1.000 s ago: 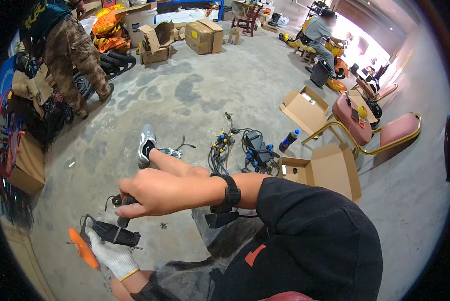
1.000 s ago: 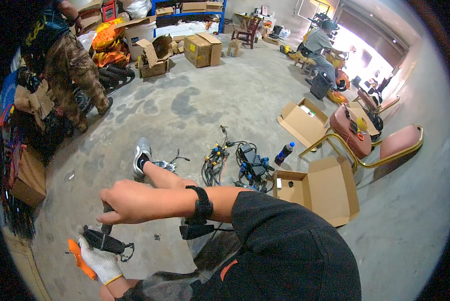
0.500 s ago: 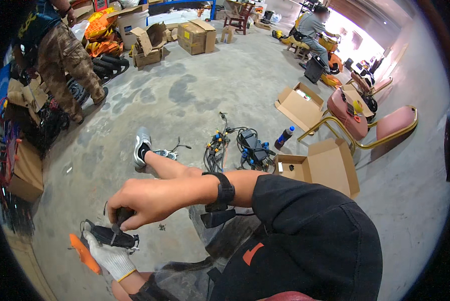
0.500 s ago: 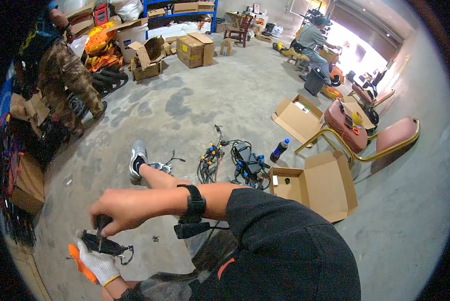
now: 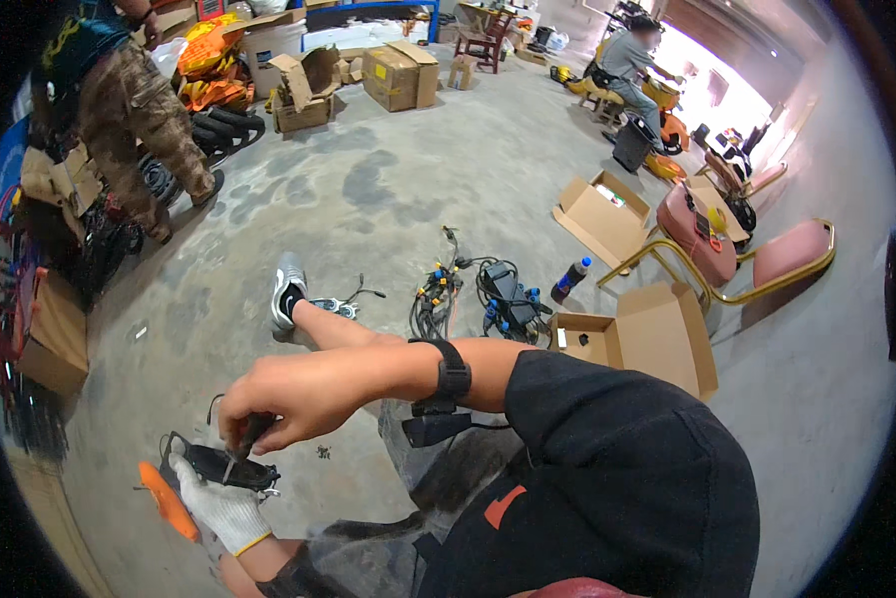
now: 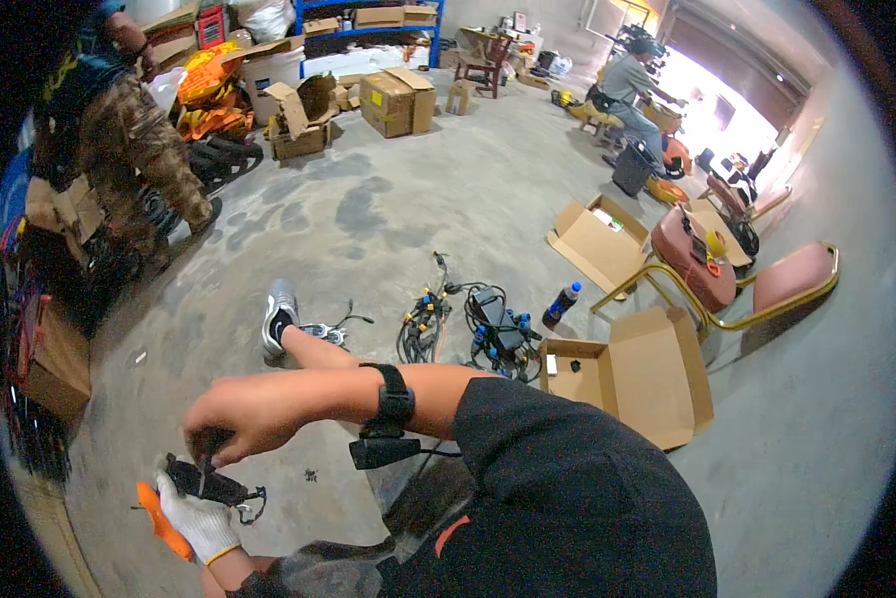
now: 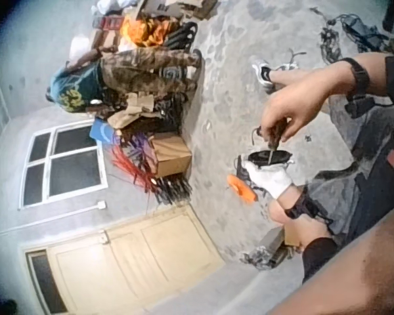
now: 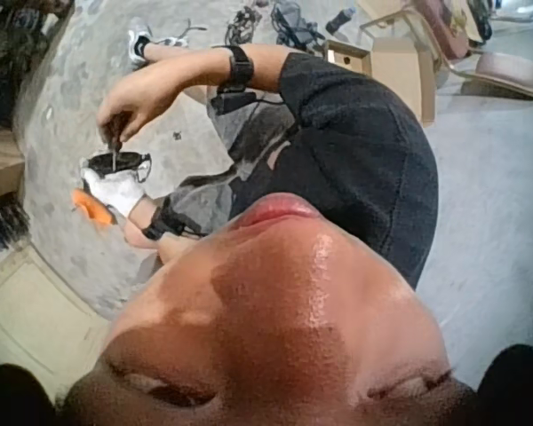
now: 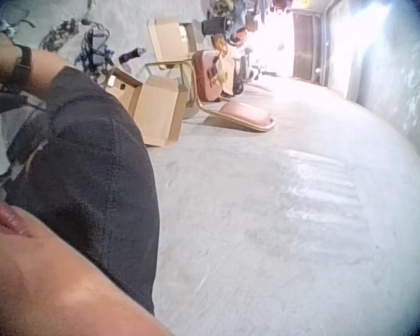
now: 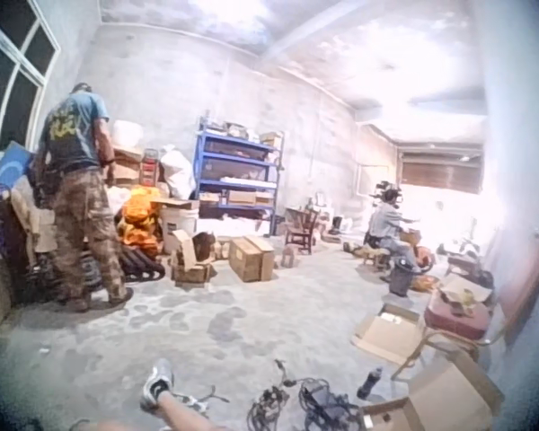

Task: Using a screwdriver to repair a small electronic component, possibly a motorcycle display or sensor.

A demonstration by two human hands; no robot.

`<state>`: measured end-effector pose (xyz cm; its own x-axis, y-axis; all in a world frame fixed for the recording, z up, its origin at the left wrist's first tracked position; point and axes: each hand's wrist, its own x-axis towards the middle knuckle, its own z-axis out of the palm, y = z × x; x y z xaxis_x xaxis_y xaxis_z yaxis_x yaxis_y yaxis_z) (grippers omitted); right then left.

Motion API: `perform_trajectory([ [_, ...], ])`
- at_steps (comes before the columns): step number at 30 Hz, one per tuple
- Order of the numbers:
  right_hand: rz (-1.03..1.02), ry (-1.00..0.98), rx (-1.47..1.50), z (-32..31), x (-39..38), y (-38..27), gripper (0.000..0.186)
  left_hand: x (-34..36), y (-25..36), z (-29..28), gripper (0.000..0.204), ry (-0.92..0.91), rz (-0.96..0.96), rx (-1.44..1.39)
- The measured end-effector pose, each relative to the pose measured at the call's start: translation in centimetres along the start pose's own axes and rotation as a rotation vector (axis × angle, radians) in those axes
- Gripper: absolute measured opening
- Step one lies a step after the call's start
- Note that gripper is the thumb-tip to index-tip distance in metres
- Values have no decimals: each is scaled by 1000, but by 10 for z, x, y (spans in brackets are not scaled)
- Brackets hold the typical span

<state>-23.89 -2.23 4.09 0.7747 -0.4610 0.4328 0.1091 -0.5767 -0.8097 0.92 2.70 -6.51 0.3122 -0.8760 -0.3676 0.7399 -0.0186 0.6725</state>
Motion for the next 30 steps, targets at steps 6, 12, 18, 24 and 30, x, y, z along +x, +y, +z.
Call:
perform_trajectory([
  [6, 400, 124, -295, 8, 5, -13, 31, -8, -4, 9, 42, 135, 61, -1],
  [12, 488, 173, -351, 6, 4, -16, 45, 12, 8, -9, 33, 139, 107, -56],
  [18, 160, -14, -60, -5, 9, -23, 52, 4, 1, -4, 28, 172, 129, -79],
  [24, 550, 90, -259, -3, 13, -42, 36, -12, -6, 13, 39, 76, 63, -35],
  [30, 449, 175, -378, 8, 13, -42, 39, -6, -2, 5, 34, 54, 75, -132],
])
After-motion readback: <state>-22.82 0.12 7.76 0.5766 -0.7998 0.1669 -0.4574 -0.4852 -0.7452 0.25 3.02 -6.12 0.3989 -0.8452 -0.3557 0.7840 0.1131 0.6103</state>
